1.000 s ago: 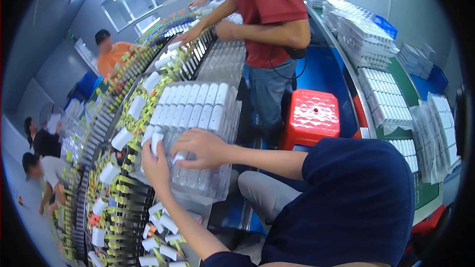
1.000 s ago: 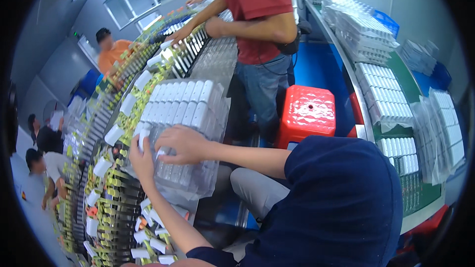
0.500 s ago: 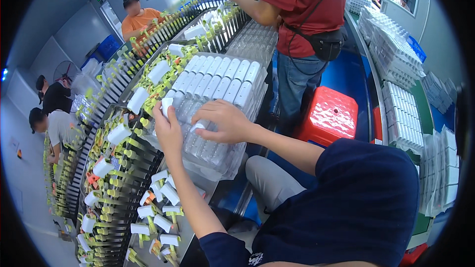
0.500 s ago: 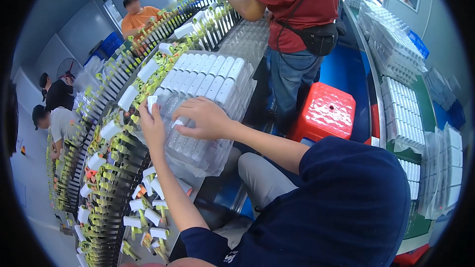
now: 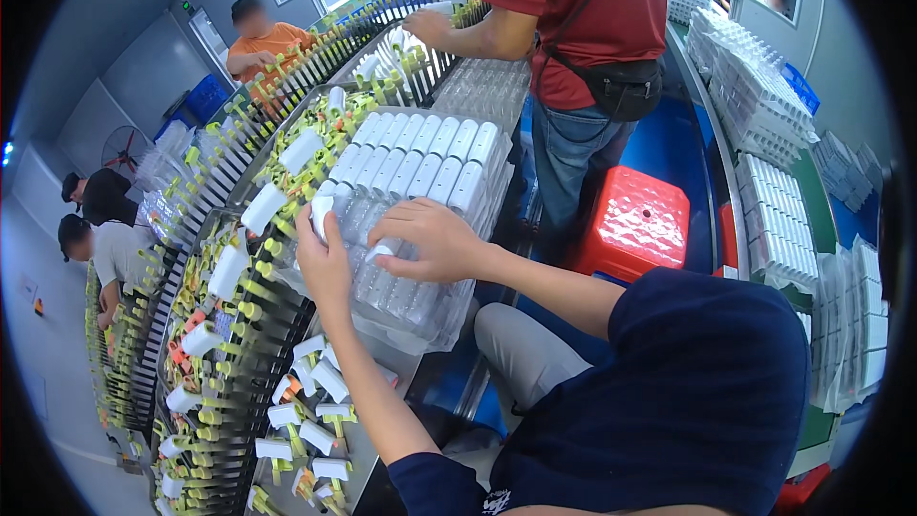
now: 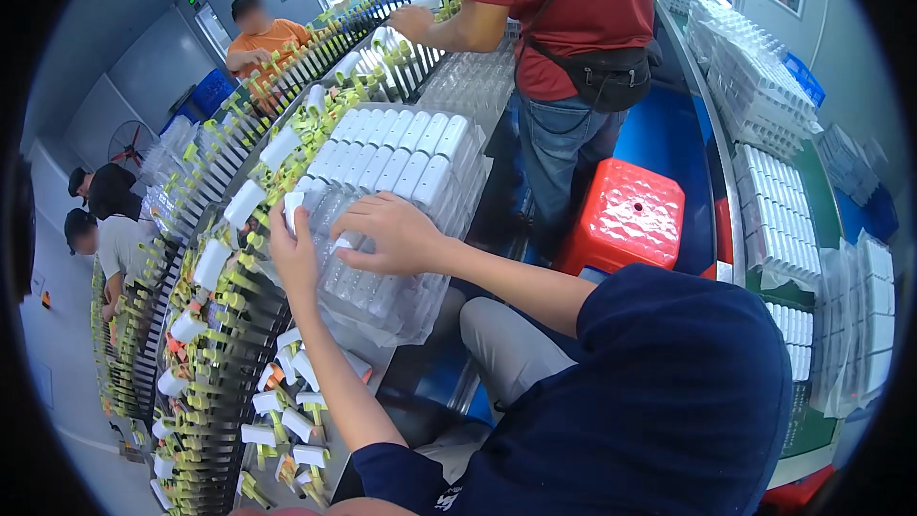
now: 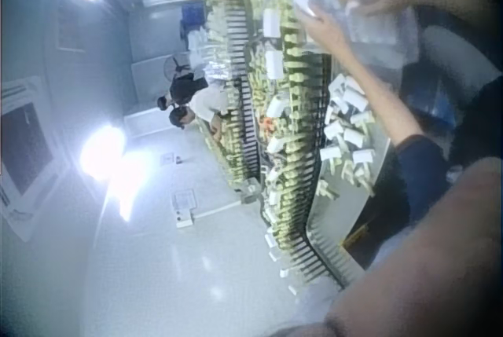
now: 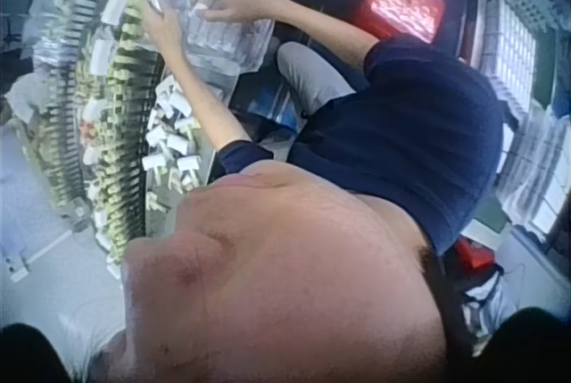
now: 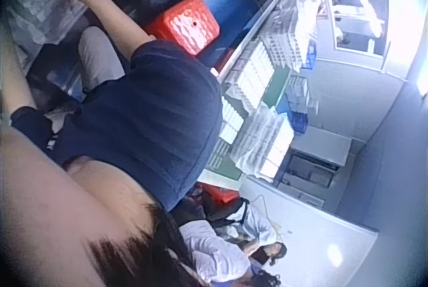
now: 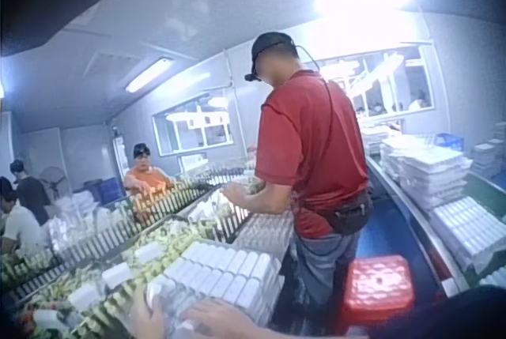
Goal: Taking manufactured items from a circular conveyor belt and packing them into plastic trays.
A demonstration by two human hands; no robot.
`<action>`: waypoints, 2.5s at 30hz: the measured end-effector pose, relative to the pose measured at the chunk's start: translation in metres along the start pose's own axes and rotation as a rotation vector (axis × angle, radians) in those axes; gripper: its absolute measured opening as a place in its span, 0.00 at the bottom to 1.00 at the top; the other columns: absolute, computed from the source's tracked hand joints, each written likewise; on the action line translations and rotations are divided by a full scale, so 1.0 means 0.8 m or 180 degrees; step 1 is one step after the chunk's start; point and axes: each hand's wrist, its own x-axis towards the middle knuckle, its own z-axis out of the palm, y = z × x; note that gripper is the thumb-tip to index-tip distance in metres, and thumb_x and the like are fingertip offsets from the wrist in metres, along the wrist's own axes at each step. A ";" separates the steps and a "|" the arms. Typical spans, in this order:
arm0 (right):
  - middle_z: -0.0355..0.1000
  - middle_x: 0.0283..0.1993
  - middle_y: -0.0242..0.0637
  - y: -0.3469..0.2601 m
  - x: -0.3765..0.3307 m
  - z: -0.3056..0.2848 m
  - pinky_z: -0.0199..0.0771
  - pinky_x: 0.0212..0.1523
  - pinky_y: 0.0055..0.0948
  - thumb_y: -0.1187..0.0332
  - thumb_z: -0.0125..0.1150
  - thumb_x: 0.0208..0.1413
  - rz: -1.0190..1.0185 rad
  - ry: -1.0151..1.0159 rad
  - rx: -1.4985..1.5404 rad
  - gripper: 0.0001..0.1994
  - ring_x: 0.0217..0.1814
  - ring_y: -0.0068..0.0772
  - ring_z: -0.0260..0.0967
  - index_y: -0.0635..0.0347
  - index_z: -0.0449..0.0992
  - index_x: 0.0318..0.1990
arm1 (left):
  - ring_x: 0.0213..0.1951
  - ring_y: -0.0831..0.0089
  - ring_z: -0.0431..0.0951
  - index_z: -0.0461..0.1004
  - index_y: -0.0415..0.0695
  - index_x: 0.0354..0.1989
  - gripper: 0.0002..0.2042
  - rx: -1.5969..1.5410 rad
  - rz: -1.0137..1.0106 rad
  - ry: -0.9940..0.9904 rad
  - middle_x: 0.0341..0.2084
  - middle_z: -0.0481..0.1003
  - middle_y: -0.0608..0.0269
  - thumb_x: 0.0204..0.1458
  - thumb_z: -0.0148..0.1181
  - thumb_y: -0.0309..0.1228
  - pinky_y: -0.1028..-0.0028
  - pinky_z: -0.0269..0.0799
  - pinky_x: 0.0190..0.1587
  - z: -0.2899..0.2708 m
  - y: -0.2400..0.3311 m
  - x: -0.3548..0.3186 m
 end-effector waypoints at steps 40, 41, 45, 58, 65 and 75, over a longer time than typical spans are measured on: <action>0.73 0.41 0.33 0.005 -0.002 0.004 0.63 0.51 0.33 0.59 0.59 0.52 -0.0143 0.0080 0.0053 0.12 0.48 0.35 0.68 0.54 0.75 0.38 | 0.43 0.54 0.76 0.66 0.33 0.53 0.21 -0.0010 -0.0226 -0.0219 0.42 0.75 0.41 0.60 0.52 0.38 0.64 0.68 0.47 -0.002 -0.004 0.002; 0.73 0.41 0.33 0.005 -0.002 0.004 0.63 0.51 0.33 0.59 0.59 0.52 -0.0168 0.0089 0.0058 0.12 0.47 0.35 0.69 0.54 0.75 0.38 | 0.43 0.53 0.76 0.66 0.33 0.53 0.21 -0.0043 -0.0087 -0.0159 0.41 0.75 0.42 0.60 0.51 0.38 0.64 0.68 0.47 -0.001 -0.004 0.002; 0.73 0.41 0.33 0.007 -0.002 0.003 0.63 0.51 0.34 0.58 0.59 0.52 -0.0158 0.0084 0.0052 0.12 0.47 0.35 0.69 0.54 0.75 0.39 | 0.42 0.53 0.76 0.66 0.34 0.53 0.20 -0.0019 -0.0227 -0.0276 0.41 0.75 0.42 0.60 0.51 0.37 0.63 0.69 0.46 0.000 0.005 0.002; 0.73 0.40 0.33 0.004 -0.003 0.003 0.63 0.51 0.34 0.58 0.59 0.52 -0.0156 0.0032 0.0052 0.12 0.46 0.35 0.68 0.54 0.75 0.39 | 0.41 0.56 0.76 0.66 0.34 0.53 0.19 -0.0045 -0.0205 -0.0337 0.40 0.75 0.44 0.60 0.52 0.36 0.65 0.68 0.46 -0.003 0.002 0.000; 0.73 0.39 0.33 0.006 0.001 0.002 0.62 0.51 0.34 0.58 0.59 0.51 -0.0207 -0.0007 0.0059 0.12 0.47 0.35 0.68 0.54 0.75 0.38 | 0.44 0.56 0.75 0.71 0.36 0.48 0.17 0.0256 0.0120 -0.0366 0.42 0.74 0.50 0.55 0.57 0.35 0.65 0.68 0.49 -0.005 -0.001 0.001; 0.71 0.40 0.33 0.012 0.003 0.002 0.61 0.52 0.35 0.53 0.61 0.49 -0.0366 -0.0128 0.0060 0.15 0.48 0.35 0.67 0.52 0.75 0.39 | 0.43 0.58 0.75 0.75 0.39 0.43 0.14 0.0475 0.0357 -0.0594 0.39 0.73 0.54 0.50 0.61 0.34 0.66 0.69 0.48 -0.006 0.016 0.000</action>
